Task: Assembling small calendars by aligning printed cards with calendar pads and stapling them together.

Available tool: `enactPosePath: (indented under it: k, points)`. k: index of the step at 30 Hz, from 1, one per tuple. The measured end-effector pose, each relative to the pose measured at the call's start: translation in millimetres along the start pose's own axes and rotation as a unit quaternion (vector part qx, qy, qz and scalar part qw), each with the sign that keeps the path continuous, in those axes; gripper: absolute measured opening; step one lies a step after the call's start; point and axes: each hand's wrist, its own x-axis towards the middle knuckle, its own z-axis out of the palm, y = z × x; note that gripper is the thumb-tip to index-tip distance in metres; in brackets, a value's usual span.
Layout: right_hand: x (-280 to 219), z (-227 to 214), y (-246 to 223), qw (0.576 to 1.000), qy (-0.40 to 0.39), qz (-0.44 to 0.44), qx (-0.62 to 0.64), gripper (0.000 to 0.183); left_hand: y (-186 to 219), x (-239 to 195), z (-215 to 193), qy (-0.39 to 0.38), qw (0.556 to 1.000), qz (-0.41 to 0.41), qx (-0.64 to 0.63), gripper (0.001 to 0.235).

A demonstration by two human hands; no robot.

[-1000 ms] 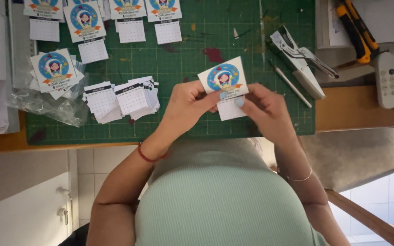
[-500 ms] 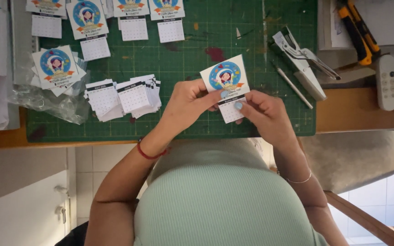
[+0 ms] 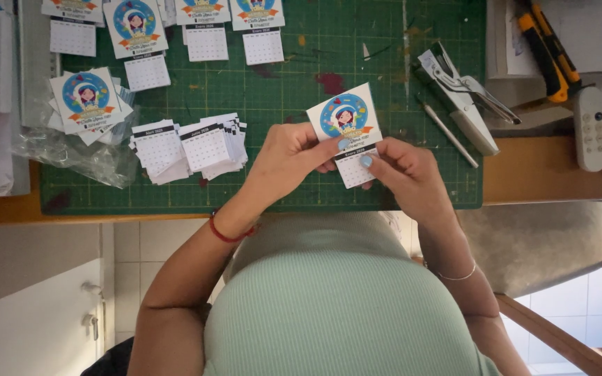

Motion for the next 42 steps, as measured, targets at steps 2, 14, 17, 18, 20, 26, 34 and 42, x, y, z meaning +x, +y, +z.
enactPosePath:
  k: [2,14,17,18,20,26,34,42]
  points:
    - [-1,1,-3,1.0,-0.001,-0.003,-0.003,0.018,0,0,1,0.0,1.0,0.002,0.004,0.024]
    - [-1,0,-2,1.0,0.0,-0.001,-0.007,0.018,-7,0,2,0.002,1.0,0.009,0.005,0.024]
    - [-1,1,-4,1.0,0.005,0.0,-0.007,0.017,-5,-1,4,0.004,1.0,0.016,-0.001,0.023]
    - [-1,1,-3,1.0,0.004,-0.002,-0.01,0.018,-5,-1,5,0.003,1.0,0.027,0.001,0.022]
    - [0,1,-6,1.0,0.003,-0.003,-0.012,0.018,-4,0,5,0.002,0.999,0.035,0.01,0.021]
    - [0,1,-4,1.0,0.003,0.005,-0.004,0.018,-6,0,4,0.0,0.997,0.066,0.046,0.021]
    - [4,-5,4,0.998,0.061,0.01,-0.015,0.017,-9,-2,6,-0.001,0.995,0.073,0.067,0.019]
    - [1,-2,0,0.996,0.091,-0.019,-0.019,0.008,-16,0,4,-0.052,0.997,-0.032,-0.053,0.015]
